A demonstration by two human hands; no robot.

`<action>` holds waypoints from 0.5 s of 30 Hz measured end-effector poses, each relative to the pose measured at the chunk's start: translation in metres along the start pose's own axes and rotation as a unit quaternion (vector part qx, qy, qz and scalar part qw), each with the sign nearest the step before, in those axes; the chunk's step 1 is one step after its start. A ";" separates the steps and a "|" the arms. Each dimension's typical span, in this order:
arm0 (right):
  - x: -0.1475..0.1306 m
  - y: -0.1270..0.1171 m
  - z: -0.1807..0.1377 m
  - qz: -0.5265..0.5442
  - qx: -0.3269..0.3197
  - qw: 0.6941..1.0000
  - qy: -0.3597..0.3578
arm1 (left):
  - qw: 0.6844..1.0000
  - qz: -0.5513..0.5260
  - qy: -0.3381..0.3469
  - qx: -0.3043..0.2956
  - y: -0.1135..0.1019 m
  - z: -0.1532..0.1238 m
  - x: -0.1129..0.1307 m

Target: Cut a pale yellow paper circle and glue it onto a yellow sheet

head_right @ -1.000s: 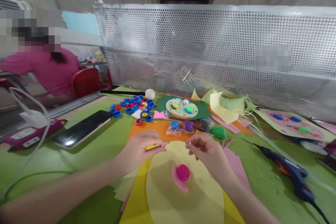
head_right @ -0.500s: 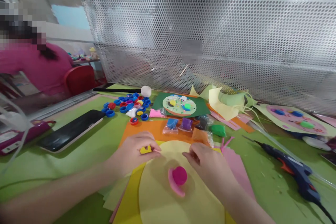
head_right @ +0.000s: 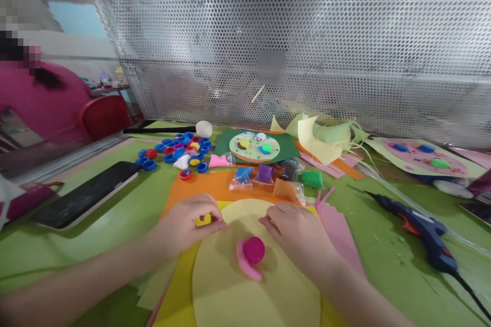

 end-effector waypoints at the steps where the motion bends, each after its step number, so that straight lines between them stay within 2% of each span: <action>1: -0.001 -0.001 0.000 -0.010 0.000 1.000 -0.006 | 1.000 -0.001 -0.001 -0.001 0.001 0.000 0.000; 5: -0.002 -0.006 0.000 -0.030 0.008 0.999 -0.022 | 1.000 -0.016 0.000 -0.004 0.001 0.000 -0.001; 10: -0.003 -0.014 -0.004 0.000 0.072 0.997 0.016 | 0.999 -0.052 -0.007 -0.005 -0.001 -0.002 0.007; 12: -0.010 -0.017 -0.009 0.042 0.110 0.993 -0.008 | 0.998 -0.066 -0.017 0.000 0.000 -0.004 0.012; 15: -0.025 -0.023 -0.018 0.076 0.168 0.979 -0.087 | 0.993 -0.116 -0.017 0.021 0.002 -0.007 0.019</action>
Point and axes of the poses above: each hand's wrist, its own z-axis towards the middle knuckle, its own y-axis out of the palm, x = y × z, the point moved 4 cm from there along z, towards the middle knuckle, and after that the axes turned 8 degrees about y, right-handed, at the moved point
